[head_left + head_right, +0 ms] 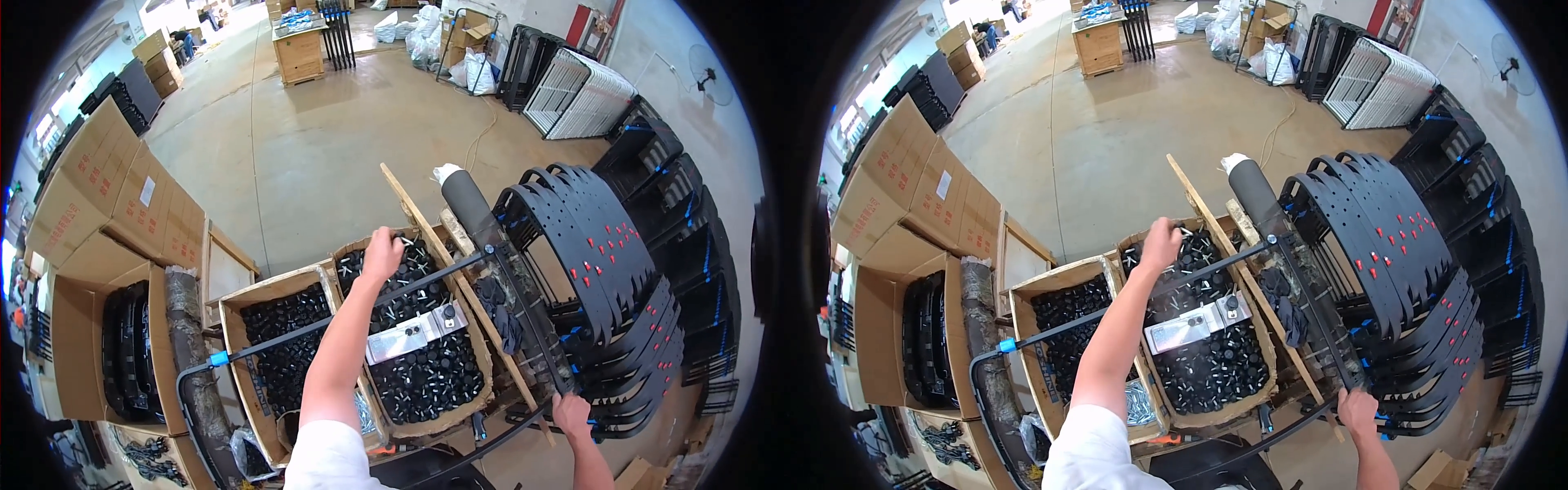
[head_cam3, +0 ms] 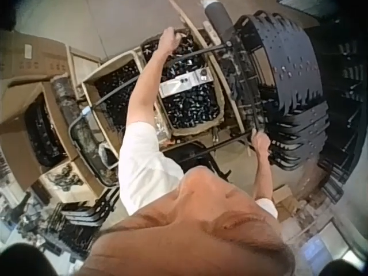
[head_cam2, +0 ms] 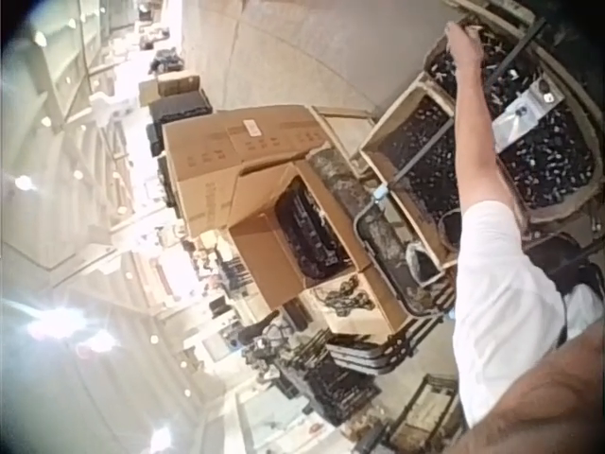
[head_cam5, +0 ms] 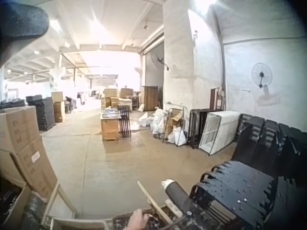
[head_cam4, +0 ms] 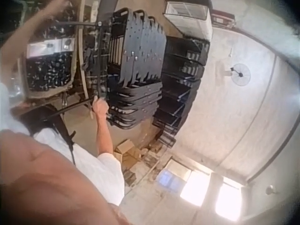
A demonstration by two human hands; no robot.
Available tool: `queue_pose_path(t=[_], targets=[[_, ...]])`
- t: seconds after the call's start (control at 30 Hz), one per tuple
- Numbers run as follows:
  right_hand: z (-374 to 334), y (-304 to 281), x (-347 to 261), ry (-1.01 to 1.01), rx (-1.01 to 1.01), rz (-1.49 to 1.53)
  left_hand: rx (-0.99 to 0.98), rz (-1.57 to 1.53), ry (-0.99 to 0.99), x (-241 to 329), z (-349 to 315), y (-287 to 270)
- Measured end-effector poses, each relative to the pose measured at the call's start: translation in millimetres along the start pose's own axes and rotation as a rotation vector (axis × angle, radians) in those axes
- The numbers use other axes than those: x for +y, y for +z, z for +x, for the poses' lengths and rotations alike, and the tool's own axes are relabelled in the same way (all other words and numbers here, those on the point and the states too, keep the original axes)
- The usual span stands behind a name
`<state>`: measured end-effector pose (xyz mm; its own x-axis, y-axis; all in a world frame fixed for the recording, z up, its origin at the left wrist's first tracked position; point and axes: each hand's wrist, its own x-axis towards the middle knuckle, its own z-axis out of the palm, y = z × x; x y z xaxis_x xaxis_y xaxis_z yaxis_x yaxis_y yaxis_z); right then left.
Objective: Assembling metal frames by attaching components using an electric screwdriver in a factory environment.
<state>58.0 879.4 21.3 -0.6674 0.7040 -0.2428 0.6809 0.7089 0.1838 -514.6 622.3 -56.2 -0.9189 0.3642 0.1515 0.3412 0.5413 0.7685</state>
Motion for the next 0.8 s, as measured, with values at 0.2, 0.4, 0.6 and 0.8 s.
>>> queue_pose_path(t=[0.2, 0.4, 0.6, 0.8], targets=[[8, -6, 15, 0.019, -0.139, -0.048, 0.016, -0.228, 0.077, 57, -106, -84], [8, -97, -149, -0.570, -0.287, 0.829, -0.375, -0.024, 0.125, 114, -285, -105], [-22, -83, -262, -0.973, -0.627, 0.771, -0.260, -0.097, 0.020, 114, -404, -106], [-11, -42, -244, -0.947, -0.436, 1.160, -0.189, -0.637, -0.568, 82, -471, -144]])
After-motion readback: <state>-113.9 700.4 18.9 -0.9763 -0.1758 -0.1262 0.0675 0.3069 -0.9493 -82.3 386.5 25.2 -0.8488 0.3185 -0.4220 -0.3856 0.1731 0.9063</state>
